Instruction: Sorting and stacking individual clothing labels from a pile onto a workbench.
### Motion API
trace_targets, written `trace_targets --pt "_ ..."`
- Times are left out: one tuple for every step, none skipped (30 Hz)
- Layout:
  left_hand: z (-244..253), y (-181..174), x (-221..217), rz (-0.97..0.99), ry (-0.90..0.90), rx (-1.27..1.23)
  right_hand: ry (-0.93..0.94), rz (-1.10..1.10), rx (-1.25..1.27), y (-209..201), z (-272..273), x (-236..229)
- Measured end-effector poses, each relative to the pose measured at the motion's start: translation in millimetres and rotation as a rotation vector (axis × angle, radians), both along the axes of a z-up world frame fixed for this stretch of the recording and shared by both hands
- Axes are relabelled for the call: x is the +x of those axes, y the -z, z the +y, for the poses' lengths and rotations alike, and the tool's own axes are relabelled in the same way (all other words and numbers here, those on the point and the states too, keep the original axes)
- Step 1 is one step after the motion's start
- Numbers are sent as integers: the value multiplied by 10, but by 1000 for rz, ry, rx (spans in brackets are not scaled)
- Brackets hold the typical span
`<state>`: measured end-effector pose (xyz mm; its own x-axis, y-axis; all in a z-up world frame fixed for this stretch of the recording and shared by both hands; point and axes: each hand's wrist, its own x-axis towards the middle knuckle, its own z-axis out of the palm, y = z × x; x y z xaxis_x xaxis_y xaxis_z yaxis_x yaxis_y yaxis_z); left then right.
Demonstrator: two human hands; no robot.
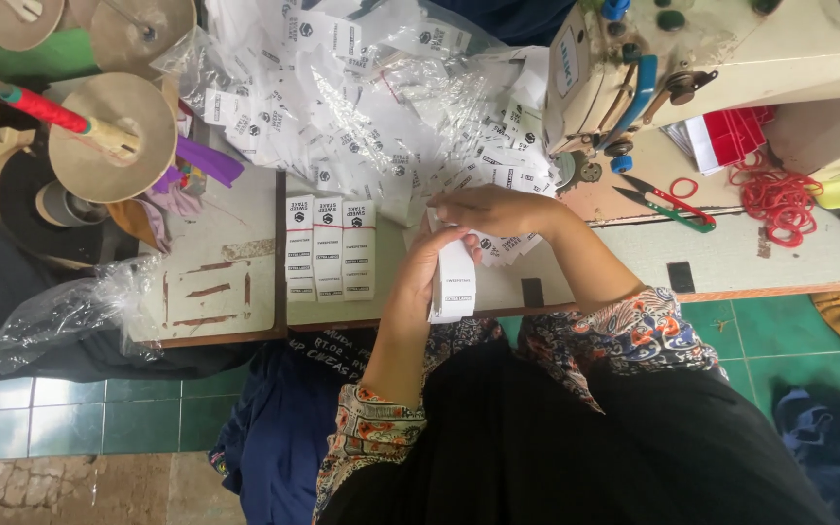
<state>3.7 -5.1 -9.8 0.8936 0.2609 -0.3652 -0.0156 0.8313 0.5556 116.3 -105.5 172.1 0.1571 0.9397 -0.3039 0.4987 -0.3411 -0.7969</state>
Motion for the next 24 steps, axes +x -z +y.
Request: trace_targets --pt "-20 -170 -38 0 1 0 1 0 0 -15 -19 28" --pt "-40 -340 -77 -6 7 1 -16 -7 19 -31 -37 55" --pt "-56 -512 -118 -12 12 3 -34 -14 38 -48 -52 81" --pt "-41 -515 -106 -12 13 4 -34 -13 39 41 -69 116" --pt "-30 -516 -96 -40 46 14 -35 36 124 133 -90 150" --pt "-19 -516 -85 -68 79 24 -37 86 209 224 -112 183" --pt "-24 -453 -90 -68 80 25 -36 86 211 247 -122 185" --pt "-30 -391 -95 -56 75 0 -12 147 260 268 -132 186" --pt "-33 -328 -106 -43 69 -24 12 208 310 292 -140 183" --pt "-89 -582 -134 -42 69 -23 12 209 311 331 -147 194" --pt "-148 -836 -155 -44 107 -3 79 231 333 368 -160 210" --pt "-208 -1089 -176 -46 146 17 147 253 354 406 -174 226" --pt "-177 -967 -172 -45 149 17 150 252 355 414 -192 229" --pt "-148 -843 -167 14 144 153 222 207 361 422 -212 233" --pt "-122 -718 -168 74 141 288 295 162 367 436 -236 230" --pt "-122 -770 -200 76 145 288 299 163 367 415 -257 191" --pt "-121 -825 -227 95 141 502 353 107 345 393 -280 154" --pt "-122 -880 -252 113 135 717 407 52 322 371 -304 119" --pt "-134 -957 -272 113 143 718 415 53 322 362 -326 110" --pt "-147 -1035 -290 144 171 846 435 33 335 354 -350 103" --pt "-167 -1111 -296 171 200 974 458 10 346 342 -385 102" --pt "-152 -1062 -286 167 211 974 469 9 345 381 -424 97" --pt "-141 -1011 -271 181 244 995 473 27 369 423 -471 94" --pt "-130 -959 -255 195 277 1016 477 45 393 465 -516 92"
